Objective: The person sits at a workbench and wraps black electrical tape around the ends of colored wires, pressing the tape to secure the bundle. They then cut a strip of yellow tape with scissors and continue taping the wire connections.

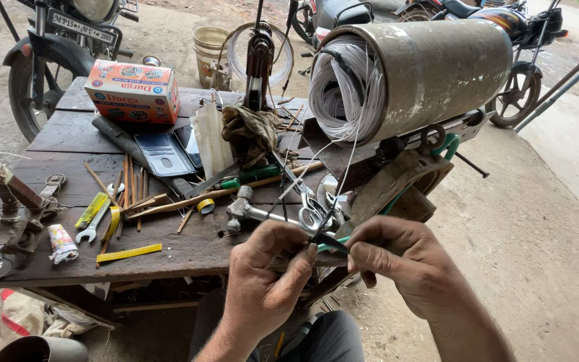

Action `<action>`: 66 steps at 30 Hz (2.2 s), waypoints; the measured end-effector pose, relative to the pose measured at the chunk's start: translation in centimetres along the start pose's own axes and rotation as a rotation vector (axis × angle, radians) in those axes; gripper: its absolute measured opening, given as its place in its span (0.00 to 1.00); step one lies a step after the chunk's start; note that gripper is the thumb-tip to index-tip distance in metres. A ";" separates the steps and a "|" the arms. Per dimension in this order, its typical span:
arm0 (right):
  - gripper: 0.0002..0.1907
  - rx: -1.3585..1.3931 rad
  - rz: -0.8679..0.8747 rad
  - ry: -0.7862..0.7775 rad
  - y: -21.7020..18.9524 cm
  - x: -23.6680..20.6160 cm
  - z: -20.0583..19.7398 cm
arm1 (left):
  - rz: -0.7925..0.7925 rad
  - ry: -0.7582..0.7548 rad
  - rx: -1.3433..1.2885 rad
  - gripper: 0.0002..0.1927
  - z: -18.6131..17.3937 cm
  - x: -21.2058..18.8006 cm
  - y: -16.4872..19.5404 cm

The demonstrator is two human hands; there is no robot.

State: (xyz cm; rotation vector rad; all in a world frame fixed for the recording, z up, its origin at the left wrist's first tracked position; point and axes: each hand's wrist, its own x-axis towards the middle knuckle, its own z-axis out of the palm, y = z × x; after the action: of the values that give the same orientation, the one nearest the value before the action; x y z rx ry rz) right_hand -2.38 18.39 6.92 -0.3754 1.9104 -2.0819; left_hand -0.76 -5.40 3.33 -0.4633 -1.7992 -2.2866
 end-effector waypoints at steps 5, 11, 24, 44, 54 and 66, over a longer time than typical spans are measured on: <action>0.28 -0.054 0.084 0.055 -0.7 1.0 1.2 | 0.017 -0.009 -0.007 0.05 -0.2 -0.3 -0.3; 0.25 -0.090 0.139 0.004 -0.1 0.9 1.3 | 0.015 -0.044 -0.042 0.04 -0.4 -0.3 -0.4; 0.11 0.005 -0.269 -0.235 -4.6 1.0 1.7 | 0.486 0.137 0.345 0.09 1.3 0.0 -0.4; 0.21 -0.323 -0.095 -0.059 -4.8 2.9 1.8 | -0.136 -0.083 -0.140 0.10 -0.1 1.0 -0.6; 0.50 -0.041 -0.154 -0.064 -0.8 1.5 4.5 | -0.076 -0.137 -0.372 0.14 -0.3 0.3 -0.9; 0.17 -1.512 -1.024 0.249 -1.1 -0.2 3.8 | -0.067 -0.083 -0.276 0.12 0.1 0.2 -0.9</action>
State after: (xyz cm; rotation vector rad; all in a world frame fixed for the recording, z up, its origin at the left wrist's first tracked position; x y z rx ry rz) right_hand -0.79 15.10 8.37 -1.6646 3.5536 -0.3496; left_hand -1.24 -5.10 2.62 -0.5562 -1.5607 -2.6123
